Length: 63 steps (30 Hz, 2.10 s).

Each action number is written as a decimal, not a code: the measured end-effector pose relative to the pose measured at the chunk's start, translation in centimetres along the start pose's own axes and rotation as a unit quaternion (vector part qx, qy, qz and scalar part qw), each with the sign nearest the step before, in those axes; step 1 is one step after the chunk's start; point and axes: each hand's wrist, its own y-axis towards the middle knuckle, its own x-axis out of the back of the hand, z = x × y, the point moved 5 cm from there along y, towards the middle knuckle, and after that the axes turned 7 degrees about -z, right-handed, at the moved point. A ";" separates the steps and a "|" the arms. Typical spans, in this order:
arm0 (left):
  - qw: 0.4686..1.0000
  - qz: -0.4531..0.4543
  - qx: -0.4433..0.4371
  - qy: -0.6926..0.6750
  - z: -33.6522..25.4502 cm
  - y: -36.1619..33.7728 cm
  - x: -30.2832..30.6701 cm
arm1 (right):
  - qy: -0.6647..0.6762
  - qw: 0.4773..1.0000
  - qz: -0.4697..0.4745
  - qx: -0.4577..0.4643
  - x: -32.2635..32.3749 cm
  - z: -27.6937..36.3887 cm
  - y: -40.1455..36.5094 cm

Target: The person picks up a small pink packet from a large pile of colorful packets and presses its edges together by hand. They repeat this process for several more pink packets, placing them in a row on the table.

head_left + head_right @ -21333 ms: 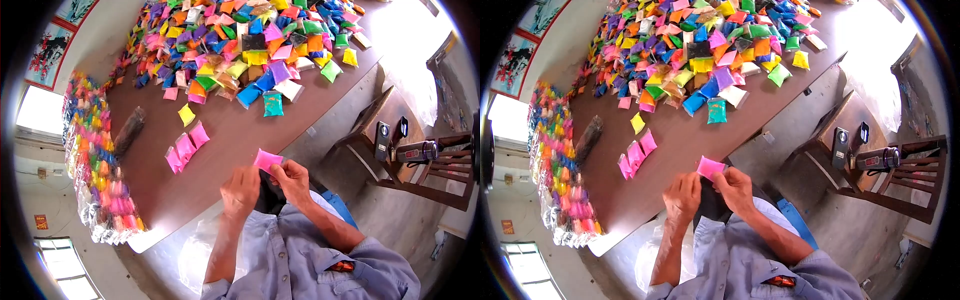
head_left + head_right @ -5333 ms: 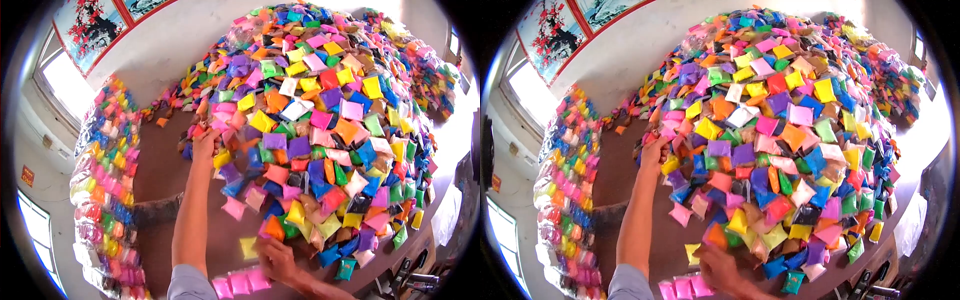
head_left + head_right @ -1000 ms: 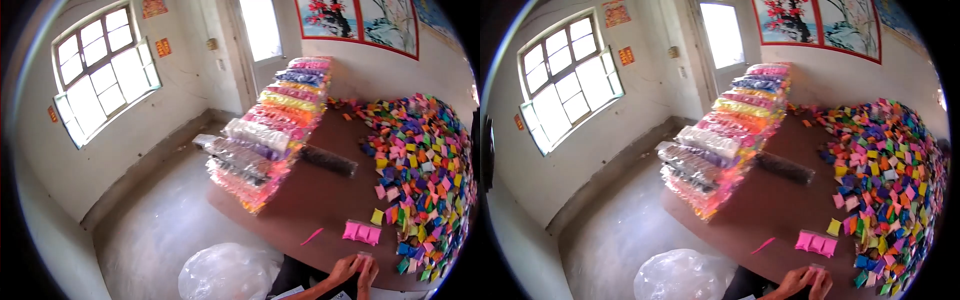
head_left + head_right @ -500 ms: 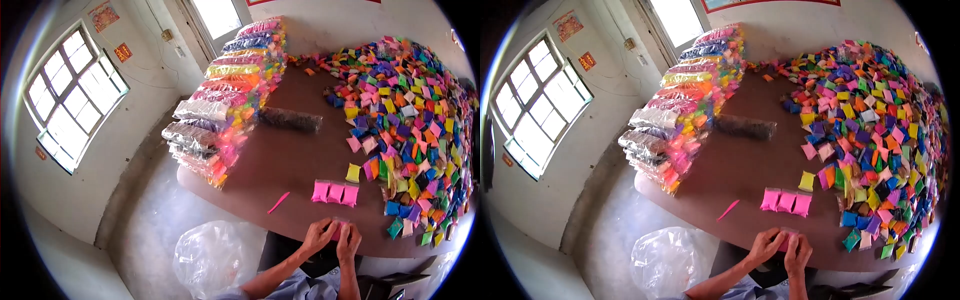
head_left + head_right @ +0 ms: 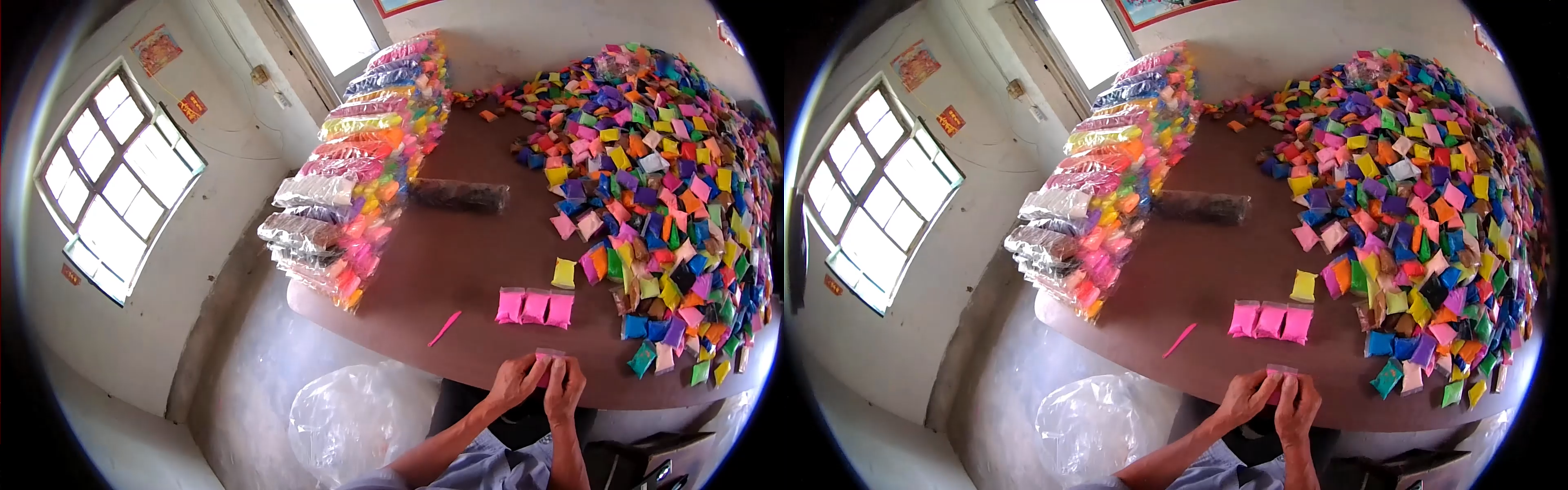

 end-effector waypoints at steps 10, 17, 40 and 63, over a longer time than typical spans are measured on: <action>0.997 -0.013 0.011 -0.071 -0.8 -0.4 0.0 | 0.007 0.999 0.010 -0.031 -0.1 -1.2 -0.5; 0.999 0.042 -0.030 0.003 -0.6 -0.4 0.2 | 0.021 0.998 -0.034 -0.047 0.2 -1.0 -0.4; 0.996 -0.031 -0.081 0.011 0.1 -0.3 0.2 | -0.004 0.996 0.014 -0.084 0.0 -2.3 -0.3; 0.997 -0.042 -0.062 -0.015 0.0 -0.2 0.3 | -0.061 0.998 0.024 -0.017 0.5 -2.4 -0.2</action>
